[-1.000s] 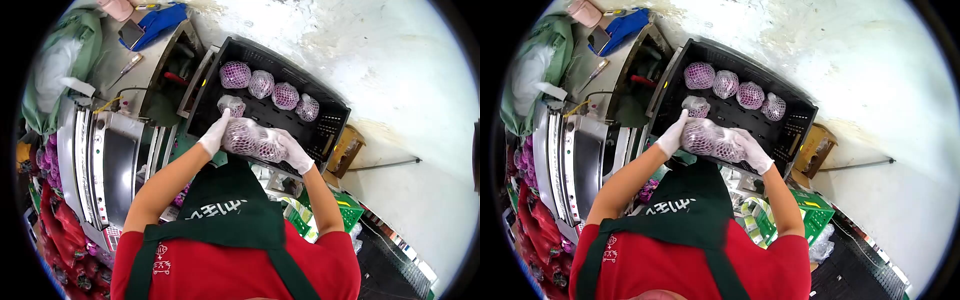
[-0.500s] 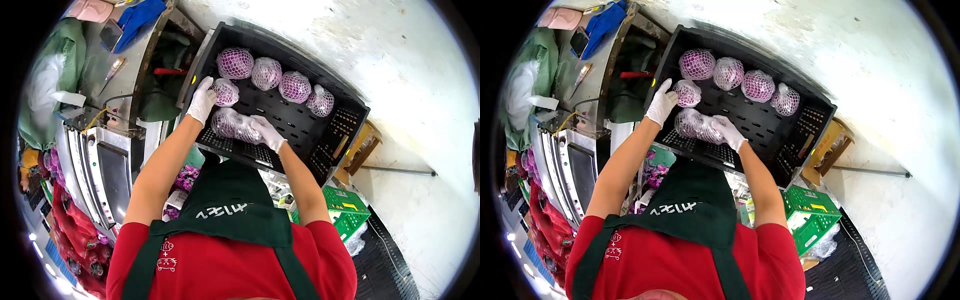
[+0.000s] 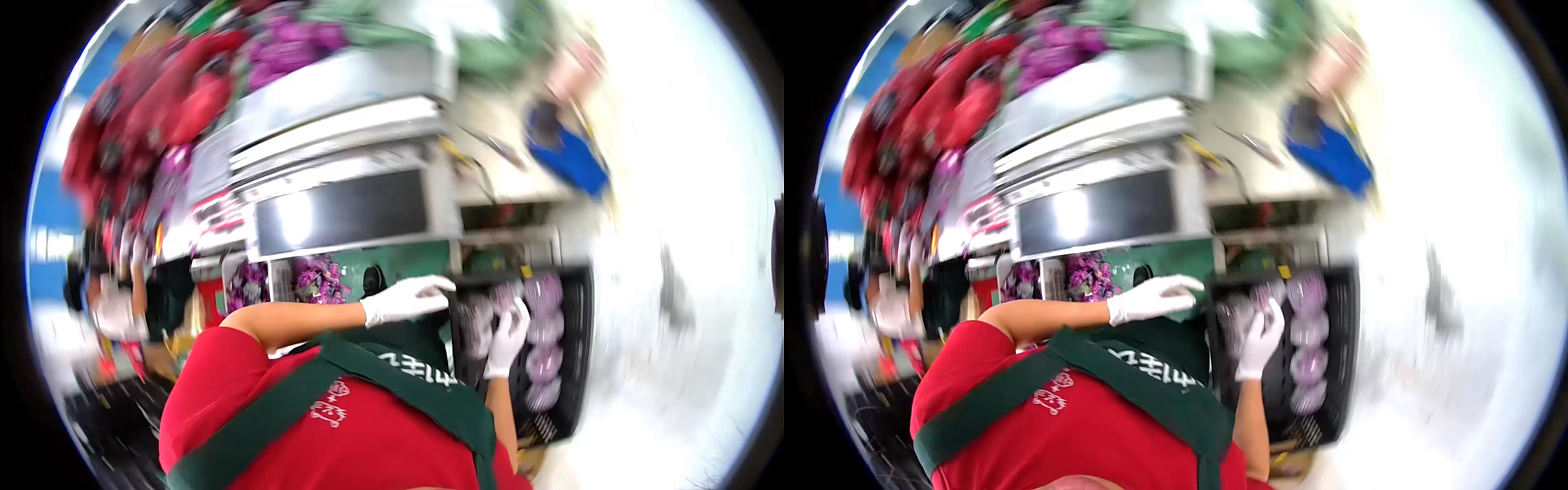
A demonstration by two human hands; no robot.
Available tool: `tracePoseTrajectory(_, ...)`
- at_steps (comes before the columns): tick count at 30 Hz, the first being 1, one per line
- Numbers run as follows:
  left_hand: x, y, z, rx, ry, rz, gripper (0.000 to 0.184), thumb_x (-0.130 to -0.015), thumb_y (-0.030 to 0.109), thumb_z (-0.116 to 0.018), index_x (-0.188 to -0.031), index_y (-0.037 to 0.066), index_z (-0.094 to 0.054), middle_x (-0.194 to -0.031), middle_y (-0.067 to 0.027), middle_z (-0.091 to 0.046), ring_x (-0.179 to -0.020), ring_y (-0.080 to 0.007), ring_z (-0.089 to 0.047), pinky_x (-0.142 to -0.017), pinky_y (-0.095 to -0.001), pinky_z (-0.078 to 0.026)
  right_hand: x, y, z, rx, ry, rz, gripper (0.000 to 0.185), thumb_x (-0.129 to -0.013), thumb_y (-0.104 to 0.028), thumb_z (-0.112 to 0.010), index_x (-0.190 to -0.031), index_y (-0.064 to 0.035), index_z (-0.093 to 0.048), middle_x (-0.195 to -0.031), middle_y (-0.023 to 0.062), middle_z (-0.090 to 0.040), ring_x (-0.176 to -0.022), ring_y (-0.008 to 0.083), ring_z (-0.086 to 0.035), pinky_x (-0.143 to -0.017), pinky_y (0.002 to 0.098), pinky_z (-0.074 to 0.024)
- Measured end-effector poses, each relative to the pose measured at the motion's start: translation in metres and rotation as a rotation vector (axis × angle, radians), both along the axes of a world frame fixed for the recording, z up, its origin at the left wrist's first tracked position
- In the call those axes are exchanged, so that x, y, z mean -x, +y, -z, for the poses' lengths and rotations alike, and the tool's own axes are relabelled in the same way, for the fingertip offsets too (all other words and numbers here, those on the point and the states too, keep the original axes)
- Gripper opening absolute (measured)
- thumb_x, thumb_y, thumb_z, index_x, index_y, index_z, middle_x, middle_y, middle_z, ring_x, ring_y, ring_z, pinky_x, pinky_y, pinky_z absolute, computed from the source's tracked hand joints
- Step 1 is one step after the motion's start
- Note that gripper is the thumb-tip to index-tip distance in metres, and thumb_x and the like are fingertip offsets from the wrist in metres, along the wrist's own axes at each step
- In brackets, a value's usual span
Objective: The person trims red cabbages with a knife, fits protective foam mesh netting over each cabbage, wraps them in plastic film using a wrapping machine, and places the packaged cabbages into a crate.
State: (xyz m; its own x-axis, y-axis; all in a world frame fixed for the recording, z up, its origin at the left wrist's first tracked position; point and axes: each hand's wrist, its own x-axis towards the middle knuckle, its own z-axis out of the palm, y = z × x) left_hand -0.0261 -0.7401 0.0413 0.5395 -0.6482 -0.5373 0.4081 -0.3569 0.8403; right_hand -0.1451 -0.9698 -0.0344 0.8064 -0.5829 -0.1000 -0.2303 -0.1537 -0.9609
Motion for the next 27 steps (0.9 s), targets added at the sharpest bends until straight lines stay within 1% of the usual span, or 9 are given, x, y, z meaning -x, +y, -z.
tracePoseTrajectory(3, -0.007, 0.074, -0.062, 0.048, -0.119, -0.163, 0.044, -0.094, 0.018, -0.06, -0.136, 0.016, -0.048, -0.113, -0.0059, -0.061, -0.108, -0.0151, -0.056, -0.097, -0.0312, -0.044, -0.061, 0.063, -0.064, -0.058, -0.133, -0.09, 0.036, -0.097, -0.006, -0.045, -0.133, -0.0042, -0.046, -0.132, 0.0075, -0.048, -0.119, 0.0197, -0.047, -0.104, 0.0325, -0.0358)
tracePoseTrajectory(5, -0.022, 0.125, -0.079, 0.232, -0.26, -0.342, 0.044, -0.093, 0.022, -0.06, -0.134, 0.012, -0.048, -0.108, -0.0055, -0.063, -0.104, -0.0142, -0.057, -0.094, -0.0316, -0.046, -0.104, 0.094, -0.069, -0.004, -0.207, -0.07, 0.038, -0.099, -0.011, -0.044, -0.136, -0.0055, -0.043, -0.136, 0.0076, -0.045, -0.124, 0.0207, -0.043, -0.108, 0.0341, -0.032)
tracePoseTrajectory(9, -0.082, 0.242, -0.126, 0.173, -0.55, -0.702, 0.04, -0.093, 0.012, -0.057, -0.133, 0.009, -0.05, -0.109, -0.0046, -0.064, -0.105, -0.0125, -0.057, -0.095, -0.0281, -0.044, -0.181, 0.112, -0.047, -0.074, -0.127, 0.152, 0.041, -0.099, -0.02, -0.042, -0.132, 0.0041, -0.046, -0.135, 0.0145, -0.046, -0.124, 0.0244, -0.042, -0.107, 0.0361, -0.0307)
tracePoseTrajectory(11, -0.124, 0.301, -0.135, 0.285, -0.397, -1.015, 0.041, -0.093, 0.013, -0.059, -0.132, 0.008, -0.05, -0.112, -0.004, -0.062, -0.105, -0.0122, -0.056, -0.095, -0.0268, -0.043, -0.201, 0.119, -0.041, -0.22, 0.002, 0.283, 0.041, -0.096, -0.021, -0.041, -0.125, 0.0053, -0.053, -0.13, 0.0153, -0.051, -0.121, 0.0247, -0.046, -0.105, 0.036, -0.0331)
tracePoseTrajectory(13, -0.185, 0.363, -0.119, 0.16, -0.656, -1.054, 0.046, -0.093, 0.017, -0.059, -0.136, 0.005, -0.045, -0.122, -0.0072, -0.059, -0.112, -0.0162, -0.055, -0.099, -0.0315, -0.041, -0.208, 0.122, -0.04, -0.05, -0.017, 0.285, 0.04, -0.092, -0.021, -0.042, -0.116, 0.0062, -0.059, -0.121, 0.015, -0.057, -0.113, 0.0248, -0.051, -0.101, 0.0357, -0.0374)
tracePoseTrajectory(14, -0.22, 0.391, -0.109, 0.164, -0.664, -1.063, 0.05, -0.092, 0.018, -0.062, -0.137, 0.005, -0.043, -0.122, -0.009, -0.058, -0.111, -0.0169, -0.055, -0.099, -0.0301, -0.041, -0.217, 0.135, -0.058, -0.253, 0.006, 0.343, 0.039, -0.092, -0.022, -0.042, -0.11, 0.0066, -0.062, -0.114, 0.0149, -0.061, -0.105, 0.024, -0.055, -0.094, 0.0348, -0.0419)
tracePoseTrajectory(17, -0.318, 0.436, -0.098, 0.034, -0.725, -1.116, 0.07, -0.086, 0.029, -0.071, -0.141, 0.002, -0.037, -0.129, -0.0183, -0.054, -0.119, -0.024, -0.052, -0.101, -0.0331, -0.039, -0.206, 0.12, -0.03, 0.079, 0.091, 0.395, 0.037, -0.092, -0.018, -0.04, -0.106, 0.006, -0.064, -0.108, 0.0152, -0.063, -0.097, 0.0237, -0.056, -0.088, 0.0343, -0.0447)
tracePoseTrajectory(22, -0.488, 0.459, -0.023, -0.303, -0.717, -1.163, 0.117, -0.06, 0.061, -0.081, -0.147, 0.004, -0.027, -0.142, -0.0299, -0.036, -0.132, -0.0373, -0.038, -0.108, -0.04, -0.034, -0.209, 0.119, -0.035, 0.093, 0.16, 0.424, 0.046, -0.097, -0.028, -0.035, -0.104, 0.0059, -0.066, -0.099, 0.0106, -0.065, -0.092, 0.0211, -0.058, -0.087, 0.0327, -0.0454)
tracePoseTrajectory(27, -0.563, 0.453, 0.019, -0.6, -0.65, -1.169, 0.122, -0.054, 0.06, -0.083, -0.147, 0.006, -0.026, -0.135, -0.0283, -0.045, -0.127, -0.04, -0.044, -0.106, -0.0421, -0.037, -0.205, 0.118, -0.03, -0.034, 0.113, 0.514, 0.04, -0.089, -0.023, -0.04, -0.095, 0.0036, -0.069, -0.091, 0.0087, -0.065, -0.082, 0.0199, -0.055, -0.076, 0.0311, -0.045)
